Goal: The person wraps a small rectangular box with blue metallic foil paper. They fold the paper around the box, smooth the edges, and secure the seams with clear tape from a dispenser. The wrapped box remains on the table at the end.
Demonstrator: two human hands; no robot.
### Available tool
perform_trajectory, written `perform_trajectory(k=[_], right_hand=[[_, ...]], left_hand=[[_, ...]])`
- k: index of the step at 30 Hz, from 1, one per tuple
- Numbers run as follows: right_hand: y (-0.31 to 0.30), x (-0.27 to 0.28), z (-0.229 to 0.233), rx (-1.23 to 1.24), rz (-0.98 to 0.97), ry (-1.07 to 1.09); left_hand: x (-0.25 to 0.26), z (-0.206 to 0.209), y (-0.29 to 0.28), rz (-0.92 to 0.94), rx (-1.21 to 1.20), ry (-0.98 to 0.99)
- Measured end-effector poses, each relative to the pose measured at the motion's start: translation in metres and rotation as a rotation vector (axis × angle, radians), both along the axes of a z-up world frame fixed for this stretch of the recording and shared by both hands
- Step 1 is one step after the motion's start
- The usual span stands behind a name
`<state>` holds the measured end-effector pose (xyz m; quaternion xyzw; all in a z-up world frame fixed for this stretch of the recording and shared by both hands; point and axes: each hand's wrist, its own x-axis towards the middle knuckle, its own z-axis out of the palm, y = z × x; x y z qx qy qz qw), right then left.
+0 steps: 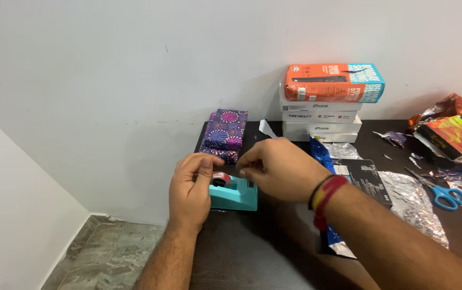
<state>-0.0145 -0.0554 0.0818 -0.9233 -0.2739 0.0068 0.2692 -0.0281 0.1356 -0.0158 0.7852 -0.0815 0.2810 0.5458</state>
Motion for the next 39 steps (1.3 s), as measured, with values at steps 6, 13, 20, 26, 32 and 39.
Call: perform_trajectory(k=[6, 13, 20, 26, 32, 39], right_hand=[[0.017, 0.011, 0.001, -0.216, -0.076, 0.144], [0.022, 0.025, 0.009, -0.349, -0.084, 0.263], [0.028, 0.025, 0.008, -0.418, -0.067, 0.257], [0.027, 0.022, 0.011, -0.455, -0.097, 0.318], [0.024, 0.025, 0.017, -0.392, -0.047, 0.259], [0.019, 0.029, 0.021, -0.264, -0.003, 0.217]], left_hand=[[0.001, 0.001, 0.0, -0.11, -0.028, 0.045], [0.002, 0.0, -0.005, -0.086, 0.105, 0.127], [0.0, 0.005, -0.009, -0.042, 0.092, 0.175], [0.001, 0.008, -0.011, -0.037, 0.119, 0.17], [0.002, 0.006, -0.01, -0.022, 0.135, 0.181], [0.002, 0.006, -0.01, -0.001, 0.186, 0.197]])
